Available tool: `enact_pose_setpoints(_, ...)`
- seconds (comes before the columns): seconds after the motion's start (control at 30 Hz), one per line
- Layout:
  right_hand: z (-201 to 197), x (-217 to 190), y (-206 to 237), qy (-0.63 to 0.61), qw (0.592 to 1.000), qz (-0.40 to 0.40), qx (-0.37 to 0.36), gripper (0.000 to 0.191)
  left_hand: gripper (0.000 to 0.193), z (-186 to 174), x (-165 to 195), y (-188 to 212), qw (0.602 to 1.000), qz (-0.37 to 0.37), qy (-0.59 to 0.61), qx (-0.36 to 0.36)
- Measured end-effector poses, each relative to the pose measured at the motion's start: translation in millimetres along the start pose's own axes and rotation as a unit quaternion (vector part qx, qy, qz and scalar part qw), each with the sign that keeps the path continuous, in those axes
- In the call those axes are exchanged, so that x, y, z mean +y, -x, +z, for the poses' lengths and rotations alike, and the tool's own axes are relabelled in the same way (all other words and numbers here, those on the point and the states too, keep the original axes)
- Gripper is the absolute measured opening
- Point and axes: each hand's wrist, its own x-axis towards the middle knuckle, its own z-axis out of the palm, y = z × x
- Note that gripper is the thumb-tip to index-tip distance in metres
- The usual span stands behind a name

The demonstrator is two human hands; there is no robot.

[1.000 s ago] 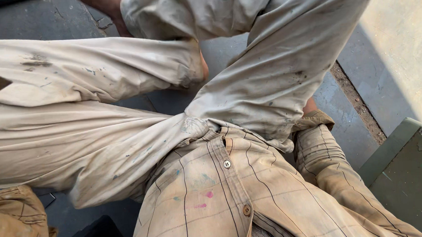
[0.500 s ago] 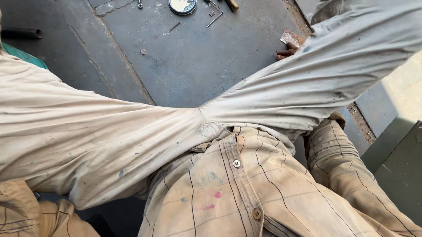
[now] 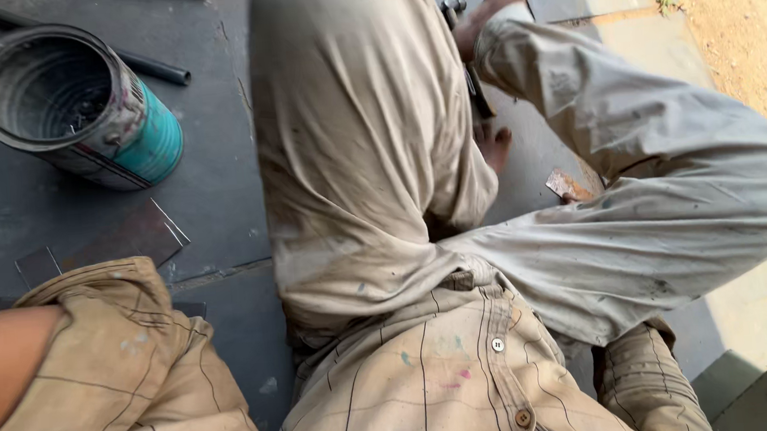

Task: The person sits on the ground and uses a screwdriver to fasten screws into a rectangular metal plate. They retrieve additional screws from a container and continue securing the plate, then attach a small metal bracket to the assembly.

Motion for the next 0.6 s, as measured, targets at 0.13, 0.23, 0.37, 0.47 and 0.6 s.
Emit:
enact_pose_setpoints(0.13,-17.4,-52.1,-23.9,-0.075,0.996,0.050,-0.029,0.033,0.028,-41.9,1.9,10.4,0.996,-0.031,-0.051,0.059)
enact_pose_setpoints(0.23,-41.5,-56.4,-33.8,-0.162,0.982,0.101,-0.018,0.032,0.026,-57.7,-0.3,14.3,0.991,-0.049,-0.092,0.082)
enact_pose_setpoints(0.37,-109.7,8.7,-38.5,-0.292,0.945,0.138,0.049,0.031,0.024,-26.7,-16.8,3.3,0.989,-0.050,-0.117,0.072)
enact_pose_setpoints(0.47,-156.8,37.4,-64.8,-0.374,0.914,0.111,0.106,0.030,0.022,-0.9,-19.7,-10.9,0.987,-0.048,-0.141,0.059)
enact_pose_setpoints(0.6,-189.4,8.7,-116.8,-0.408,0.903,-0.012,0.137,0.029,0.019,31.3,-16.4,-21.9,0.982,-0.043,-0.181,0.042)
